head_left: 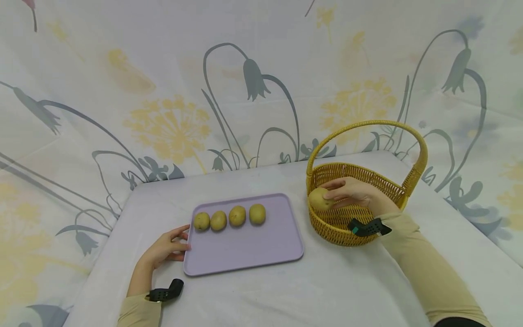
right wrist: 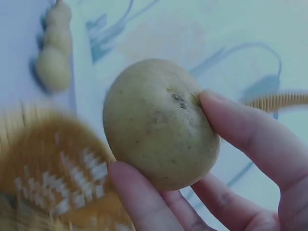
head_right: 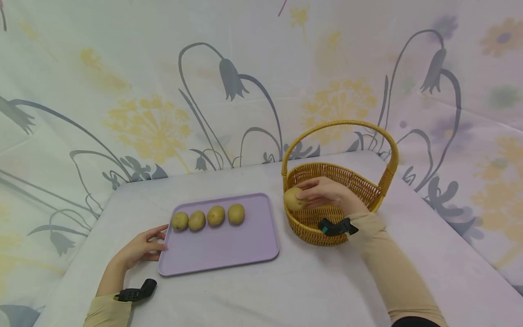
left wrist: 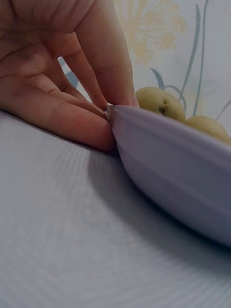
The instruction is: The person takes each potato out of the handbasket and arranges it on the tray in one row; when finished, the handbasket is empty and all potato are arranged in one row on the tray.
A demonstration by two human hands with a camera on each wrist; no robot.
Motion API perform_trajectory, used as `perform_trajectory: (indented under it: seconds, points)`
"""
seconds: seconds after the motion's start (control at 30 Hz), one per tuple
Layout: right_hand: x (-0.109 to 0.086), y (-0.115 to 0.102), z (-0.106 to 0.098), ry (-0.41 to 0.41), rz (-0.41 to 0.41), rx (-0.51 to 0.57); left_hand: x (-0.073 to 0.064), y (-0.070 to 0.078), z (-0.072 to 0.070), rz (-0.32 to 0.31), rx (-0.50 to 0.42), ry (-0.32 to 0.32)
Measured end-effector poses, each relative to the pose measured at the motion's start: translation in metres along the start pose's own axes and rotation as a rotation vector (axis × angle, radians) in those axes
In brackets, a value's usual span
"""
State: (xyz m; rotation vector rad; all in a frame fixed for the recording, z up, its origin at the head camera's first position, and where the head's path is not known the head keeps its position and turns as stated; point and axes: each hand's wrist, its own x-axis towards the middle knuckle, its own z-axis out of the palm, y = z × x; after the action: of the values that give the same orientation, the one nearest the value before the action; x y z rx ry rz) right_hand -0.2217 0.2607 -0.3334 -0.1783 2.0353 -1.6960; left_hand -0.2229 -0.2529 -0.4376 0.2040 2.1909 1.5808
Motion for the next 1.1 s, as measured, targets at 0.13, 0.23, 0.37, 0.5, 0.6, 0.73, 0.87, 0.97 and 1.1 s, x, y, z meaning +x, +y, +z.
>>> perform_trajectory:
  seconds: [0.13,0.23,0.37,0.5,0.6,0.73,0.87,0.97,1.1]
  points:
    - [0.005,-0.005,0.022,-0.044,-0.039,0.039,-0.001,-0.001,-0.001,0.0,-0.005,0.005]
    - [0.011,-0.007,0.039,-0.048,-0.053,0.053,-0.002,-0.002,-0.001,0.003,-0.008,0.002]
    - [0.021,-0.009,0.061,-0.044,-0.061,0.091,-0.002,-0.002,-0.001,0.001,-0.011,0.001]
    - [0.032,-0.009,0.081,-0.03,-0.075,0.129,-0.002,-0.002,-0.001,0.004,-0.014,0.003]
    - [0.04,-0.007,0.094,-0.001,-0.078,0.147,-0.003,-0.001,0.0,0.004,-0.015,0.004]
    - [0.052,-0.001,0.109,0.063,-0.071,0.195,-0.002,0.0,0.001,0.003,-0.008,0.001]
    - [0.065,0.008,0.121,0.171,-0.063,0.252,-0.001,0.0,0.001,0.005,-0.007,0.006]
    - [0.075,0.017,0.127,0.255,-0.047,0.275,0.0,0.0,0.0,0.002,-0.008,0.013]
    - [0.086,0.031,0.131,0.359,-0.009,0.303,0.001,-0.001,-0.001,0.003,-0.007,0.006]
